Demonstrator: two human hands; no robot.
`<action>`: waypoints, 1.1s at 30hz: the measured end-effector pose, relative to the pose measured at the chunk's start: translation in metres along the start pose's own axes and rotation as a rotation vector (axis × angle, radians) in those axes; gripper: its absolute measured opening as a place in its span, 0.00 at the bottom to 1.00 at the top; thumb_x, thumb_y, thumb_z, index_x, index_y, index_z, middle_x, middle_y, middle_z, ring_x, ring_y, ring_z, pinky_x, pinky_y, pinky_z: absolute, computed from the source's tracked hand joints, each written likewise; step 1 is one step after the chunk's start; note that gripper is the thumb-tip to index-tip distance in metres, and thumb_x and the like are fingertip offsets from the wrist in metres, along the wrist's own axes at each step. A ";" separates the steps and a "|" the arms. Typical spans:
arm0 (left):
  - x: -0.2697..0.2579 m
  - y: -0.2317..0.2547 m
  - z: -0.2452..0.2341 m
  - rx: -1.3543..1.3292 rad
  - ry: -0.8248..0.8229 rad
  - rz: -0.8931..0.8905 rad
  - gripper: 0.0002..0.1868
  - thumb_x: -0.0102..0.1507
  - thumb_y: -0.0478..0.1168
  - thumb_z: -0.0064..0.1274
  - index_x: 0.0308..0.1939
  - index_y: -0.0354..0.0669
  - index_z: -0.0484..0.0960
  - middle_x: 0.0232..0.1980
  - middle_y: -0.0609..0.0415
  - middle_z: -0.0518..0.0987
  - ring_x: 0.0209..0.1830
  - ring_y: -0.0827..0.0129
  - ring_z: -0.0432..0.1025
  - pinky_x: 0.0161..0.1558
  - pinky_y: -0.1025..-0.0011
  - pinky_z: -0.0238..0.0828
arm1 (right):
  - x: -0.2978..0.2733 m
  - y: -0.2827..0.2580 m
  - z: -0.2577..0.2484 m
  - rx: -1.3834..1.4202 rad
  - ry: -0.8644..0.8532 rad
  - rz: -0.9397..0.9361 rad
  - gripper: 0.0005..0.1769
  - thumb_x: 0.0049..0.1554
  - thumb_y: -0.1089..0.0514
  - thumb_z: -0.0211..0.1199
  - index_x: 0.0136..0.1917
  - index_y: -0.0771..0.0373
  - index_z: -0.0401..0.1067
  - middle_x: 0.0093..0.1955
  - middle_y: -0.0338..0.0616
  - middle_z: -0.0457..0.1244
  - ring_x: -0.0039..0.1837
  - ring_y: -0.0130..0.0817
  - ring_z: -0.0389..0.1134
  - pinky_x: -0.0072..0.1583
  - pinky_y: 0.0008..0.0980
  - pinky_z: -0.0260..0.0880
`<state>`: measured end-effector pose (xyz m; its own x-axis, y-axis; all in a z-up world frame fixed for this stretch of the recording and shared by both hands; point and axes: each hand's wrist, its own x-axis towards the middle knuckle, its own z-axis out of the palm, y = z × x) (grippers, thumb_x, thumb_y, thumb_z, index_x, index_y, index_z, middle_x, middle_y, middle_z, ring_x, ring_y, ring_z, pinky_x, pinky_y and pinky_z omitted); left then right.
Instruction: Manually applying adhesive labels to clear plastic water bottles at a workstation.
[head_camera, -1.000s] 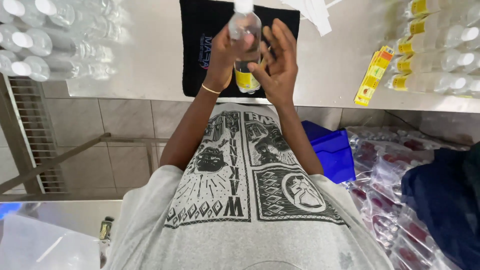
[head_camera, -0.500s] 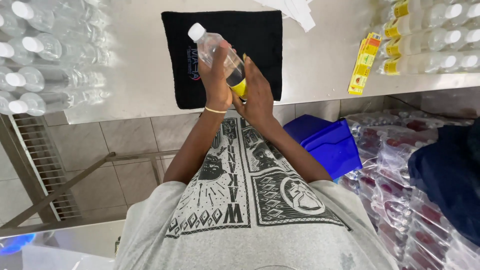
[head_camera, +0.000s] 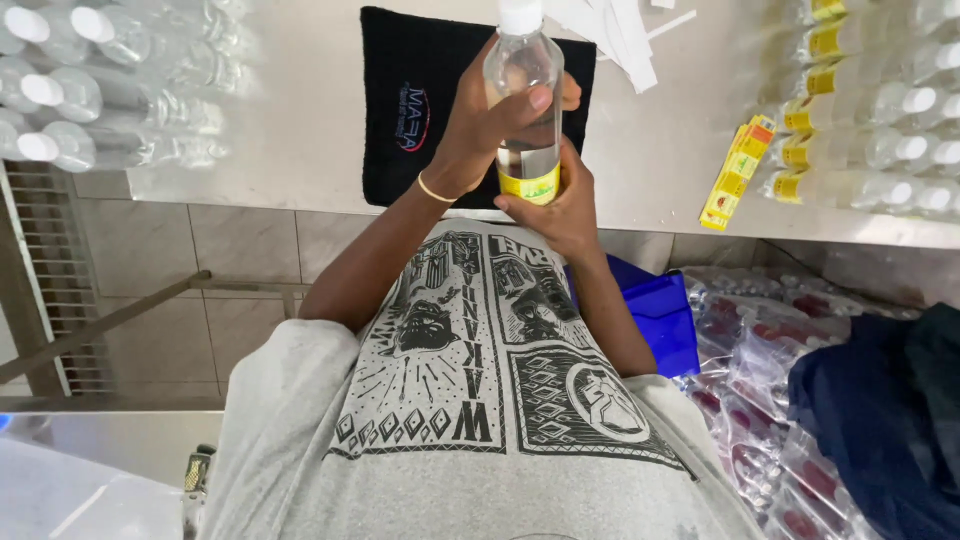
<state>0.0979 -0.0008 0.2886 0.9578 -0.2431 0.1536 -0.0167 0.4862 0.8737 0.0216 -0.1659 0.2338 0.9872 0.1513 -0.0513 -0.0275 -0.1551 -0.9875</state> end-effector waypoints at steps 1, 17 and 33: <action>0.002 0.002 -0.002 -0.022 0.006 -0.109 0.27 0.65 0.62 0.63 0.54 0.48 0.76 0.50 0.51 0.86 0.53 0.61 0.84 0.54 0.56 0.87 | 0.003 0.000 -0.002 0.018 -0.031 0.041 0.45 0.50 0.44 0.84 0.72 0.62 0.67 0.62 0.45 0.70 0.60 0.31 0.69 0.58 0.32 0.73; 0.020 -0.044 -0.015 -0.409 -0.150 -0.165 0.33 0.65 0.62 0.66 0.61 0.45 0.74 0.48 0.47 0.81 0.48 0.60 0.78 0.58 0.60 0.81 | 0.014 0.025 -0.023 0.625 -0.550 0.151 0.34 0.57 0.41 0.78 0.64 0.67 0.73 0.55 0.55 0.72 0.57 0.42 0.75 0.61 0.38 0.77; -0.024 -0.179 0.025 0.226 -0.020 -0.110 0.42 0.54 0.47 0.83 0.66 0.43 0.76 0.59 0.45 0.82 0.63 0.60 0.76 0.72 0.55 0.64 | -0.021 0.126 -0.092 -0.287 -0.048 0.169 0.43 0.55 0.50 0.80 0.74 0.72 0.65 0.64 0.67 0.68 0.68 0.62 0.70 0.67 0.60 0.70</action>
<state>0.0709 -0.1033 0.1398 0.9515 -0.3021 0.0590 0.0215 0.2566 0.9663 0.0122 -0.2781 0.1239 0.9637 0.1451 -0.2241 -0.1377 -0.4492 -0.8827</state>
